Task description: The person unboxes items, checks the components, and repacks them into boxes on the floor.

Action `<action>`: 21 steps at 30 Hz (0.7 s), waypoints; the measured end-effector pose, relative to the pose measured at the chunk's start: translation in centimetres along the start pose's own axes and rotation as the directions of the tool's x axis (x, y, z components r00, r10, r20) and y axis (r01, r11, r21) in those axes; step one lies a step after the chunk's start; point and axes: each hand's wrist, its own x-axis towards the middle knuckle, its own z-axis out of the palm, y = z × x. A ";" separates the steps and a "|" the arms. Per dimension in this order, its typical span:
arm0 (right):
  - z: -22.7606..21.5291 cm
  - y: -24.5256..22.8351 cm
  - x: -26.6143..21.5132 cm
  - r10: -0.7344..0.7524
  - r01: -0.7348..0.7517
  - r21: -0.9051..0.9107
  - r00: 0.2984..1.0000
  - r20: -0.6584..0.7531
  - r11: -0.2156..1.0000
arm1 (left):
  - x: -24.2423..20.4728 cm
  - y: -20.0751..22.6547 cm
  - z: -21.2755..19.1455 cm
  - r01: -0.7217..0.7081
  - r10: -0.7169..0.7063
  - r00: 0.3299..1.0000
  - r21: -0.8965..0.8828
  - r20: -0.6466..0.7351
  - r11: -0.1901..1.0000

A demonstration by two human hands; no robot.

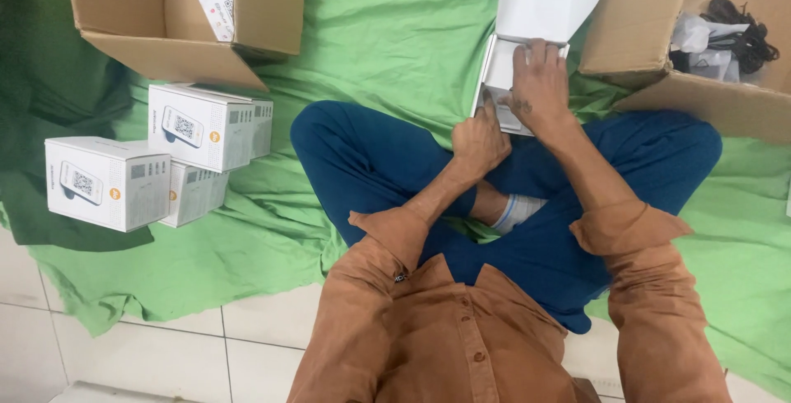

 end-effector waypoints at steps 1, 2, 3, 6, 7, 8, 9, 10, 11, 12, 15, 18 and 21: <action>0.2 0.0 -0.1 0.001 -0.001 0.038 1.000 0.003 0.999 | -0.1 0.2 -0.3 0.006 -0.006 1.000 0.006 0.002 1.000; 0.4 0.0 -0.1 0.001 -0.001 0.075 1.000 0.003 0.997 | 0.0 0.3 -0.7 0.010 -0.010 1.000 0.013 0.002 1.000; -0.3 0.0 0.4 0.001 0.000 0.074 1.000 0.000 0.997 | 0.1 0.2 -0.4 0.009 -0.009 1.000 0.013 -0.001 1.000; -2.2 -0.6 1.1 0.076 -0.083 0.061 0.991 0.113 0.995 | -0.1 -0.1 0.2 -0.009 0.010 0.999 0.019 -0.034 1.000; -2.8 -0.8 1.1 0.041 -0.045 0.034 0.993 0.110 0.998 | -0.3 0.1 0.2 -0.018 0.019 0.998 0.011 -0.066 1.000; -3.5 -1.0 1.4 0.006 -0.007 0.006 0.994 0.106 1.000 | -0.3 0.1 0.1 -0.028 0.028 0.994 0.004 -0.102 1.000; -3.7 -0.9 1.2 0.009 -0.009 0.003 0.995 0.103 1.000 | 0.3 -0.2 0.6 -0.032 0.033 0.994 0.004 -0.103 0.999; -3.8 -0.9 0.5 -0.084 0.084 -0.002 0.996 0.009 0.996 | 0.3 -0.5 1.3 -0.018 0.019 0.996 0.010 -0.086 1.000; -3.8 -0.9 -0.1 -0.176 0.176 -0.015 0.981 -0.084 0.984 | 0.3 -0.9 2.1 -0.005 0.006 0.998 0.016 -0.069 1.000; -4.0 -0.6 -0.5 -0.169 0.168 -0.010 0.983 -0.072 0.986 | 0.2 -0.8 2.1 -0.002 0.003 0.998 0.012 -0.055 1.000; -4.4 0.2 -1.2 -0.101 0.046 0.374 0.986 0.130 0.926 | -0.3 -0.6 1.8 0.004 -0.004 0.999 0.015 -0.035 1.000; -2.9 2.1 -0.4 0.036 -0.185 0.518 0.958 0.284 0.835 | 0.0 -0.1 1.2 -0.021 0.020 0.994 0.000 -0.107 1.000; 0.6 3.8 1.2 0.017 -0.051 0.281 0.992 0.122 0.958 | 0.0 0.2 0.8 -0.018 0.020 0.994 0.015 -0.111 1.000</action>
